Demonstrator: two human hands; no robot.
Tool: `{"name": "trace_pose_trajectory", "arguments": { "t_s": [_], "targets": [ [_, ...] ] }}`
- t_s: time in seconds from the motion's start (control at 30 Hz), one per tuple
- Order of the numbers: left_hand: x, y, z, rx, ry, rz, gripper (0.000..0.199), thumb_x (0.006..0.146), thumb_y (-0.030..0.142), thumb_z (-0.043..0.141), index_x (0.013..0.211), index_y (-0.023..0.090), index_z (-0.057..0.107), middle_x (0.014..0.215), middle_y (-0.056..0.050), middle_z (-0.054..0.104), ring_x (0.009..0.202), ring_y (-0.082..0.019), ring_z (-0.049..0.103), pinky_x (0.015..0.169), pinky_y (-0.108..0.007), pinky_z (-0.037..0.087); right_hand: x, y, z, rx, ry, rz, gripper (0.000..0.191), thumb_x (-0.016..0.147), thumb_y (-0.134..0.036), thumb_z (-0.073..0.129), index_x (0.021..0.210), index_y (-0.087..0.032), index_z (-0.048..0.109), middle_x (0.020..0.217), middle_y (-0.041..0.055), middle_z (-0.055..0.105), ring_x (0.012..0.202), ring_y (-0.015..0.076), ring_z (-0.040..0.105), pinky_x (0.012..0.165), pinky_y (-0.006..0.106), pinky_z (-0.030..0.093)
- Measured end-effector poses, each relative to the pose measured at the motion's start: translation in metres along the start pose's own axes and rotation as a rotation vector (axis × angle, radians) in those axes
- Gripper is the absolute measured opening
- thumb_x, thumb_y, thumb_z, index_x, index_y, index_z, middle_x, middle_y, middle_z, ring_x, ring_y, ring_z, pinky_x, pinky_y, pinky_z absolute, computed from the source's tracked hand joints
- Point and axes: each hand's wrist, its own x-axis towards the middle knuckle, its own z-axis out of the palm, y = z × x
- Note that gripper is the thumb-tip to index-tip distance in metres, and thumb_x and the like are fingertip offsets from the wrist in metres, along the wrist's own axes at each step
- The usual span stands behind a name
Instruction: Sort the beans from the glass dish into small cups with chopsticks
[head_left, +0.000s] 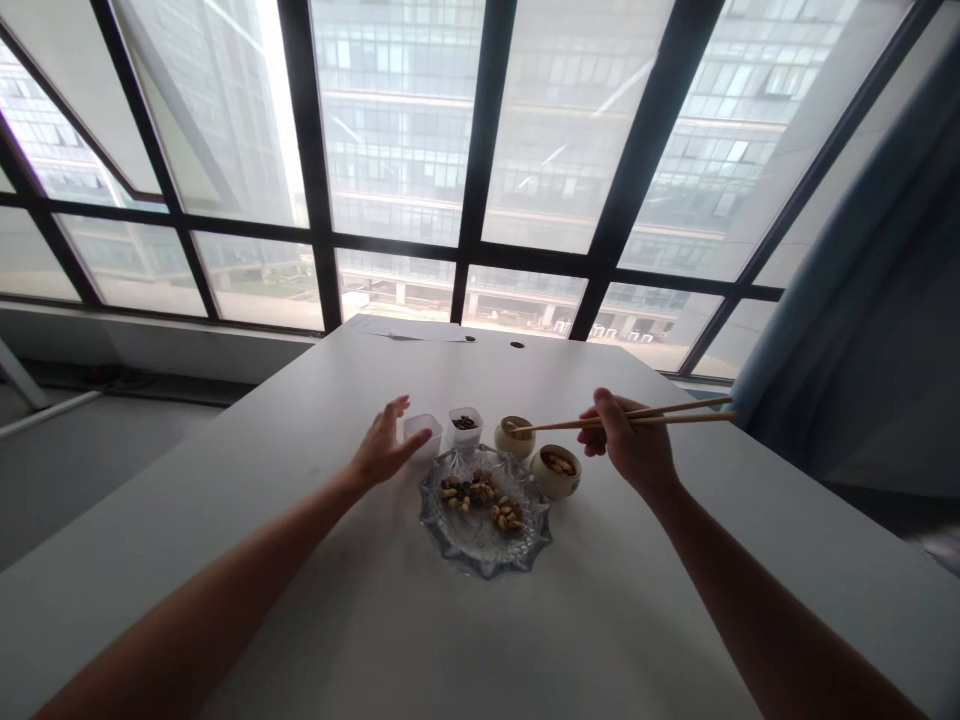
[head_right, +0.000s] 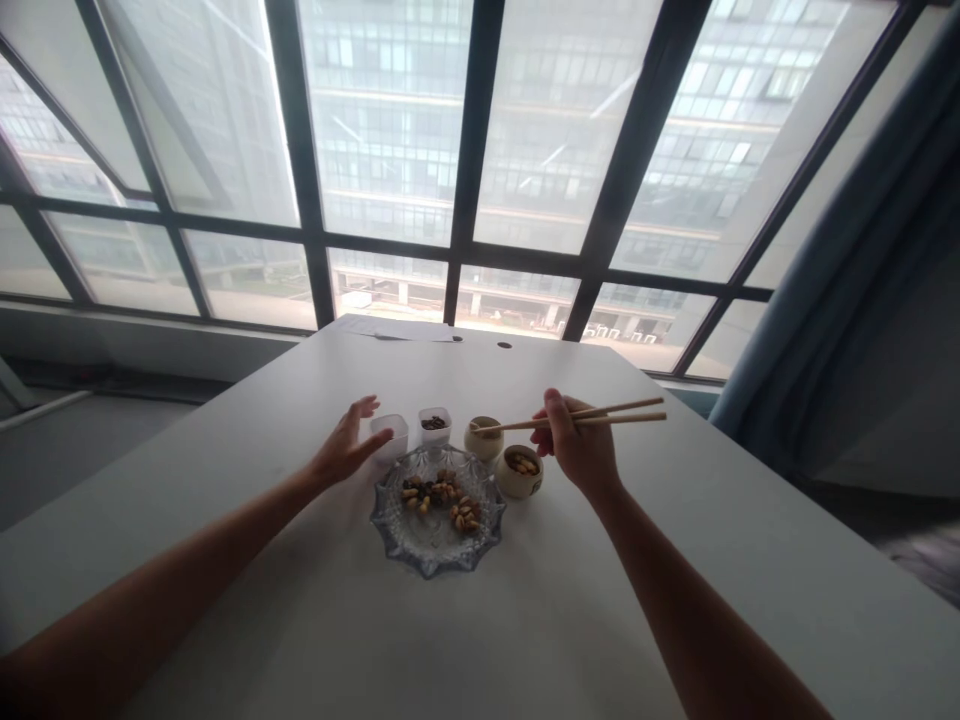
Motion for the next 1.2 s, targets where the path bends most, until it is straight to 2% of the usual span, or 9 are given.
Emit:
{"name": "trace_pose_trajectory", "arguments": {
  "t_s": [0.1, 0.17, 0.27, 0.4, 0.57, 0.7, 0.83, 1.07, 1.2],
  "targets": [
    [0.01, 0.037, -0.002, 0.091, 0.031, 0.154, 0.067, 0.083, 0.059, 0.057, 0.134, 0.017, 0.046, 0.136, -0.017, 0.055, 0.127, -0.034, 0.049, 0.104, -0.053, 0.039, 0.006, -0.013, -0.021, -0.181, 0.033, -0.113, 0.055, 0.086, -0.064, 0.056, 0.063, -0.015, 0.064, 0.044, 0.0031, 0.06, 0.033, 0.0112, 0.054, 0.034, 0.021, 0.044],
    [0.017, 0.073, 0.007, 0.161, -0.106, 0.303, 0.06, 0.082, 0.059, 0.059, 0.128, 0.02, 0.053, 0.133, -0.014, 0.058, 0.127, -0.033, 0.049, 0.105, -0.053, 0.036, 0.009, -0.02, -0.032, -0.249, 0.061, -0.141, 0.054, 0.089, -0.061, 0.053, 0.063, -0.015, 0.063, 0.044, 0.003, 0.06, 0.033, 0.011, 0.054, 0.034, 0.02, 0.044],
    [0.027, 0.125, 0.037, 0.221, -0.354, 0.449, 0.063, 0.08, 0.061, 0.062, 0.127, 0.021, 0.056, 0.14, -0.013, 0.053, 0.131, -0.033, 0.044, 0.11, -0.054, 0.028, 0.011, -0.028, -0.042, -0.311, 0.042, -0.114, 0.051, 0.091, -0.057, 0.051, 0.063, -0.015, 0.062, 0.045, 0.0033, 0.06, 0.033, 0.0115, 0.054, 0.034, 0.02, 0.044],
    [0.043, 0.163, 0.083, 0.346, -0.632, 0.49, 0.083, 0.069, 0.068, 0.066, 0.134, 0.018, 0.052, 0.153, -0.017, 0.037, 0.142, -0.038, 0.028, 0.115, -0.06, 0.012, 0.012, -0.032, -0.052, -0.374, -0.041, -0.032, 0.046, 0.092, -0.048, 0.052, 0.061, -0.015, 0.061, 0.045, 0.0038, 0.061, 0.033, 0.0122, 0.055, 0.034, 0.02, 0.043],
    [0.055, 0.171, 0.108, 0.401, -0.77, 0.403, 0.08, 0.064, 0.071, 0.066, 0.12, 0.015, 0.06, 0.146, -0.019, 0.045, 0.139, -0.038, 0.029, 0.115, -0.059, 0.01, 0.013, -0.037, -0.064, -0.429, -0.086, 0.02, 0.043, 0.094, -0.04, 0.05, 0.06, -0.016, 0.061, 0.045, 0.0035, 0.061, 0.035, 0.0119, 0.056, 0.037, 0.02, 0.045],
    [0.053, 0.174, 0.108, 0.361, -0.729, 0.421, 0.08, 0.056, 0.067, 0.074, 0.116, 0.016, 0.057, 0.131, -0.015, 0.056, 0.13, -0.034, 0.04, 0.116, -0.057, 0.008, 0.013, -0.042, -0.069, -0.433, -0.12, 0.03, 0.043, 0.095, -0.039, 0.051, 0.059, -0.016, 0.06, 0.044, 0.0026, 0.06, 0.033, 0.0111, 0.055, 0.037, 0.02, 0.045],
    [0.049, 0.177, 0.106, 0.359, -0.703, 0.435, 0.08, 0.053, 0.064, 0.077, 0.114, 0.017, 0.056, 0.128, -0.015, 0.057, 0.129, -0.034, 0.042, 0.116, -0.056, 0.006, 0.013, -0.041, -0.068, -0.42, -0.14, 0.025, 0.046, 0.094, -0.043, 0.052, 0.058, -0.016, 0.06, 0.043, 0.0025, 0.06, 0.032, 0.0108, 0.054, 0.037, 0.02, 0.044],
    [0.052, 0.166, 0.108, 0.364, -0.71, 0.413, 0.081, 0.059, 0.071, 0.07, 0.119, 0.019, 0.058, 0.145, -0.015, 0.046, 0.137, -0.034, 0.032, 0.116, -0.058, 0.004, 0.016, -0.021, -0.055, -0.397, -0.208, 0.032, 0.045, 0.091, -0.048, 0.054, 0.06, -0.016, 0.063, 0.047, 0.0044, 0.063, 0.038, 0.0138, 0.059, 0.039, 0.021, 0.048],
    [0.056, 0.159, 0.097, 0.345, -0.742, 0.398, 0.086, 0.06, 0.074, 0.069, 0.125, 0.019, 0.058, 0.155, -0.017, 0.033, 0.144, -0.037, 0.021, 0.115, -0.062, 0.003, 0.013, -0.026, -0.052, -0.349, -0.099, -0.032, 0.05, 0.09, -0.056, 0.054, 0.062, -0.015, 0.063, 0.049, 0.0056, 0.064, 0.038, 0.0138, 0.059, 0.039, 0.022, 0.046]
  ]
}}
